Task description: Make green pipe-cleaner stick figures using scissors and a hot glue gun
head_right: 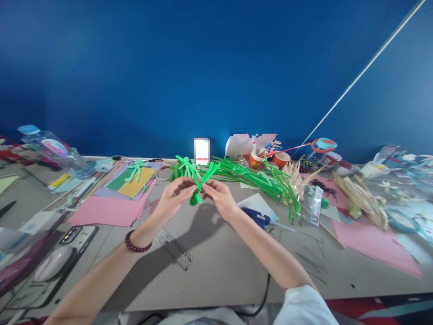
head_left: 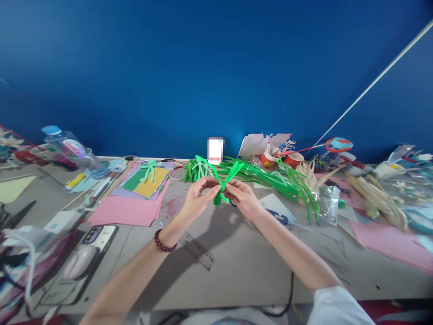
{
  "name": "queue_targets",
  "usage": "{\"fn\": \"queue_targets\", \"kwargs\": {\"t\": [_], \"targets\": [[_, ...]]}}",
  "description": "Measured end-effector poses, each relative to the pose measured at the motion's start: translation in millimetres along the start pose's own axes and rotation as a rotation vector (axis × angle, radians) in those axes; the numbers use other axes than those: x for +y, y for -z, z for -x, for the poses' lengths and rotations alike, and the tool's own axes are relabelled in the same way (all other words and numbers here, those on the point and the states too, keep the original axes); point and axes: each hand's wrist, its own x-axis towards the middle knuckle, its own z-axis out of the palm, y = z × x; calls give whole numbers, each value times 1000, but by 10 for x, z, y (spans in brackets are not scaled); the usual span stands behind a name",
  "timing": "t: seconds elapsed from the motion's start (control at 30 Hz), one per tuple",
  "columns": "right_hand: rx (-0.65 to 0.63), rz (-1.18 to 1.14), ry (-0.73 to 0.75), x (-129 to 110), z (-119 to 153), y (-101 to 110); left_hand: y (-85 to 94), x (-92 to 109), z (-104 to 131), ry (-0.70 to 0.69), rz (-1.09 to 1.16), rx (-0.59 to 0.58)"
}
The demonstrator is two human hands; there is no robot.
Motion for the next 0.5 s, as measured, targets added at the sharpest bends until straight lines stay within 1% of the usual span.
{"fn": "queue_targets", "kwargs": {"t": [0.1, 0.17, 0.3, 0.4, 0.5], "targets": [[-50, 102, 29, 20, -3, 21, 6, -23, -27, 52, 9, -70], [-33, 189, 78, 24, 0, 25, 13, -24, -34, 81, 16, -82], [42, 328, 161, 15, 17, 1, 15, -37, -38, 86, -28, -45], [31, 407, 187, 7, 27, -11, 4, -69, -42, 86, -2, -17], [11, 500, 246, 8, 22, 5, -7, -103, -50, 105, 45, 9]]}}
